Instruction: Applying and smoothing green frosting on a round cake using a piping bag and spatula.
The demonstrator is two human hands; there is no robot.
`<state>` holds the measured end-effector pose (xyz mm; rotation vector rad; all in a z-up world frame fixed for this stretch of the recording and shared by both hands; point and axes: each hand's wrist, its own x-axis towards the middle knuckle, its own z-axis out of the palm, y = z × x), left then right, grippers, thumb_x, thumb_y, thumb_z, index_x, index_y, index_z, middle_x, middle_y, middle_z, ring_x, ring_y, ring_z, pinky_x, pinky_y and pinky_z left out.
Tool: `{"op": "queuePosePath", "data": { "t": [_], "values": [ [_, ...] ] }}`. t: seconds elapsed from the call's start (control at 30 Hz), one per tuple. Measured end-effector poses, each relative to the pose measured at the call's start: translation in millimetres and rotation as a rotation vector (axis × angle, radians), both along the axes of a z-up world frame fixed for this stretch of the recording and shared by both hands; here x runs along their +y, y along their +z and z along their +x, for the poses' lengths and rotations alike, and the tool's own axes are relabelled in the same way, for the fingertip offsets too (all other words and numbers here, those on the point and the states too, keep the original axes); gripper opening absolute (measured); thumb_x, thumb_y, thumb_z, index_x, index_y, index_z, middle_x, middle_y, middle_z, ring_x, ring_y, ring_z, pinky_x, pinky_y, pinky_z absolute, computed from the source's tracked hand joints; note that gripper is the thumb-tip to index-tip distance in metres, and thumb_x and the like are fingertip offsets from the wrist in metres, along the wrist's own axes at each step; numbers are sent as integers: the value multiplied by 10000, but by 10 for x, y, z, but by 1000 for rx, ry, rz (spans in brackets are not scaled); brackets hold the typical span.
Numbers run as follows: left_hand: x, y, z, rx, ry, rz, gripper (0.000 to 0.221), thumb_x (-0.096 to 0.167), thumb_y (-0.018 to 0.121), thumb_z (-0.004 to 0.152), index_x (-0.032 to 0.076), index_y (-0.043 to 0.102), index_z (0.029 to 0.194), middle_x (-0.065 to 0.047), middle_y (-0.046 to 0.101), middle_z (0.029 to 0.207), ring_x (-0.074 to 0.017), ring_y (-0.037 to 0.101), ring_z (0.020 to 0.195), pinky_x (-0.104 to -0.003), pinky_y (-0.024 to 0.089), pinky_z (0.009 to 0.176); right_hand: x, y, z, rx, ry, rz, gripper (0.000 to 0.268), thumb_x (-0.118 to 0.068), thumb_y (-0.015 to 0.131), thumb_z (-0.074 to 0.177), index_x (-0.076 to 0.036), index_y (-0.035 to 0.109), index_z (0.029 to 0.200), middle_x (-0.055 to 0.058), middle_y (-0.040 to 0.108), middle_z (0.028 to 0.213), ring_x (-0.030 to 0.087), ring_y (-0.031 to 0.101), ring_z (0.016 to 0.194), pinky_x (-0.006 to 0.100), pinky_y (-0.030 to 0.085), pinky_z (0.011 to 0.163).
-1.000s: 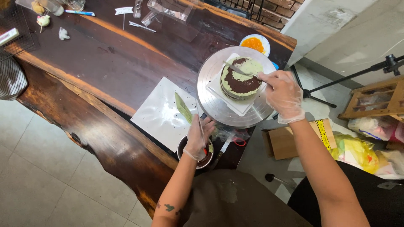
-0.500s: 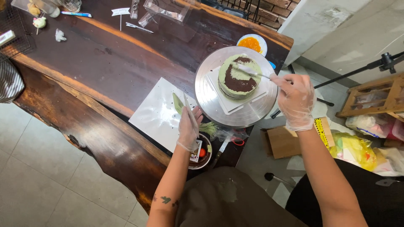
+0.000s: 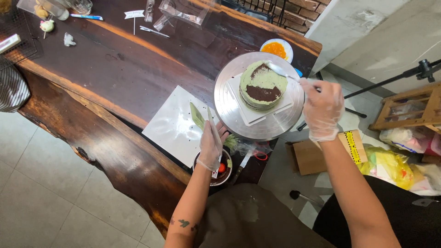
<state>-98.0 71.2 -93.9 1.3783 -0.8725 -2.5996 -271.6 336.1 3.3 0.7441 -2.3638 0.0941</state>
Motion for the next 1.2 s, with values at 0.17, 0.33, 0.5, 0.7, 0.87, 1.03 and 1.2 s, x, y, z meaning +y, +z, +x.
{"op": "queuePosePath", "data": {
  "t": [0.17,0.33,0.5,0.7,0.87,1.03,1.2],
  "values": [
    [-133,-268,-80,53,-75,-72,684,593,274,1053,138,302,1563,-154,434,1550,-327,472,1384,-455,446,1126,4,43,-128,-245,123,-126,457,66,640,968,-284,794,1219,25,628,991,242,636,1012,380,562,819],
    [-199,232,-101,109,-24,-156,678,545,251,1073,103,227,1588,-144,377,1592,-335,409,1431,-464,391,1161,-159,-47,-405,-483,65,-122,524,-29,579,934,-429,767,1214,-51,613,1042,195,589,1073,399,557,865],
    [-172,157,25,82,-16,-86,662,571,293,1059,145,282,1566,-135,429,1563,-320,458,1403,-439,442,1127,-294,247,-409,-601,136,-139,328,-34,651,897,-265,805,1072,9,656,1026,252,610,1053,421,544,908],
    [11,448,49,30,-188,11,661,541,239,1064,97,291,1551,-201,387,1568,-385,408,1415,-485,389,1174,-223,488,-370,-845,196,-81,419,-77,599,869,-366,786,1108,-8,684,1082,212,599,1130,394,490,1032],
    [3,545,62,37,-184,48,741,548,255,1040,36,209,1574,-242,256,1619,-444,292,1457,-519,308,1206,2,591,-342,-1082,216,-57,471,21,551,842,-244,809,1133,92,723,1102,290,604,1176,471,457,1067],
    [-56,395,68,96,-164,40,764,561,209,1051,10,178,1579,-229,278,1619,-429,309,1462,-535,275,1212,216,453,-278,-1000,296,-239,440,18,598,840,-225,803,1144,78,720,1096,286,609,1170,457,457,1047],
    [-68,309,69,132,-131,35,789,540,213,1060,-49,133,1580,-247,221,1635,-437,269,1477,-544,237,1213,256,-14,-360,-605,326,-258,432,40,654,910,-296,819,1126,17,699,1060,244,612,1047,393,513,951]
  ]
}}
